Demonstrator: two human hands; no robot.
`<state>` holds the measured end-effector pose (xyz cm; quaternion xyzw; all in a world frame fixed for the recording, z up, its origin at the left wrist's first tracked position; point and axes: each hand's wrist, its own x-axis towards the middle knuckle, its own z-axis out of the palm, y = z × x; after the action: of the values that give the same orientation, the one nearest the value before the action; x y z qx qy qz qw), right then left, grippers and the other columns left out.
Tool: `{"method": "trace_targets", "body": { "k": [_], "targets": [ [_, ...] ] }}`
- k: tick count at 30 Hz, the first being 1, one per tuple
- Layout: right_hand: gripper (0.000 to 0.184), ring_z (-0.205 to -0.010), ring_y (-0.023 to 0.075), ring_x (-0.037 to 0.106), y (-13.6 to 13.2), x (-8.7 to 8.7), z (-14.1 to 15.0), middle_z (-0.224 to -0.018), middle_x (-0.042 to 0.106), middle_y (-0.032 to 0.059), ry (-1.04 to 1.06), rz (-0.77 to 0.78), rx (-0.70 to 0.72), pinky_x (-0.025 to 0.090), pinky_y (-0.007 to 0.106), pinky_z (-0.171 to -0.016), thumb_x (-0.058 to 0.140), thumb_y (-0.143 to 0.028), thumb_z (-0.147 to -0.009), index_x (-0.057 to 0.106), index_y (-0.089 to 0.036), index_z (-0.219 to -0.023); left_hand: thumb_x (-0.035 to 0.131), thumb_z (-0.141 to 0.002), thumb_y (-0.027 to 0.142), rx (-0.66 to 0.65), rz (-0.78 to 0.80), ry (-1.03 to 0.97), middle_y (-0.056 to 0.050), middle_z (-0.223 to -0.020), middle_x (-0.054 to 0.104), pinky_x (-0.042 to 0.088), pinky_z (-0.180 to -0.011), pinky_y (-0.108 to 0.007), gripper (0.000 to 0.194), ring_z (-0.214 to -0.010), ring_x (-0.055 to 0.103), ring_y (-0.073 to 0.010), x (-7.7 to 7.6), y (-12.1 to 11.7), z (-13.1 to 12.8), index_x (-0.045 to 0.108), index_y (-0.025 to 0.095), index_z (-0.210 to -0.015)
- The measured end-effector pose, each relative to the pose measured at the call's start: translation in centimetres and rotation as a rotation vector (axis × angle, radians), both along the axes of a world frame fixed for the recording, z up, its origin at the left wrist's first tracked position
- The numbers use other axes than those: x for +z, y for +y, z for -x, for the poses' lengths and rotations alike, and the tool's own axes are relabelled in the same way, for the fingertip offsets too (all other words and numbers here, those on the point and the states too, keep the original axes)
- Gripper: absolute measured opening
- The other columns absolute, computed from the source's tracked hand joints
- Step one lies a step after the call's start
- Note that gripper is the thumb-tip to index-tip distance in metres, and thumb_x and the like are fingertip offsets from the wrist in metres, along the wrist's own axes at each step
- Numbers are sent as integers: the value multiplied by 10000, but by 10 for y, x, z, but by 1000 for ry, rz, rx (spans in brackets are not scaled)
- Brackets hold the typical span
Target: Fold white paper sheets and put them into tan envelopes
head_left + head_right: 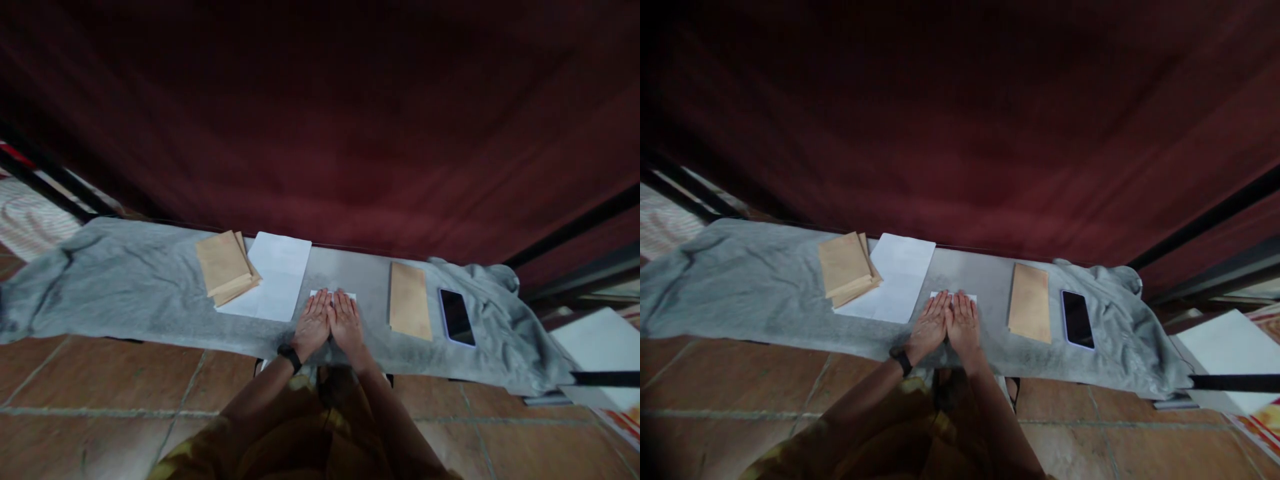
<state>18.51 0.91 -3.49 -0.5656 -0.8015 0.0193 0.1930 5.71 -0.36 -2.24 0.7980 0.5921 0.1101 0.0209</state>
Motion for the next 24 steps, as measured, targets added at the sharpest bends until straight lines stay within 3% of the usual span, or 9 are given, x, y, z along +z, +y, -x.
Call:
{"method": "trace_targets", "body": {
  "k": [6,14,19,21,24],
  "targets": [
    [510,-1458,273,388,-6,-4,-20,-1550,455,171,-27,-120,-3,313,490,-1181,366,-293,-1059,397,-90,-1526,287,-1006,257,63,-31,-2,-172,-1612,348,243,-1252,-450,583,-1529,241,-246,0,1,4,325,37,-1544],
    [560,-1435,265,416,-18,-7,-49,-1551,459,154,-55,-98,-105,286,463,-1191,335,-363,-1066,342,-93,-1558,308,-1024,331,139,-63,-7,-186,-1603,352,266,-1243,-445,591,-1516,282,-261,-1,2,13,361,26,-1527],
    [564,-1435,259,414,-22,-5,-52,-1558,451,145,-66,-85,-124,276,457,-1195,346,-358,-1060,330,-108,-1565,292,-1031,340,191,-73,-3,-250,-1575,370,258,-1239,-501,602,-1502,305,-319,3,4,4,391,-38,-1489],
    [567,-1440,260,404,-22,-3,-51,-1561,445,150,-69,-85,-126,273,459,-1197,350,-350,-1056,329,-100,-1564,276,-1039,336,145,-79,-24,-230,-1585,365,251,-1244,-499,590,-1511,286,-301,7,6,-8,384,-16,-1500],
    [560,-1458,265,375,-23,-1,-51,-1575,426,140,-84,-70,-118,252,471,-1207,354,-292,-1038,330,-106,-1565,241,-1053,321,-69,-29,-56,-133,-1604,378,284,-1242,-439,550,-1517,282,-232,10,11,-30,389,76,-1522]
  ]
}}
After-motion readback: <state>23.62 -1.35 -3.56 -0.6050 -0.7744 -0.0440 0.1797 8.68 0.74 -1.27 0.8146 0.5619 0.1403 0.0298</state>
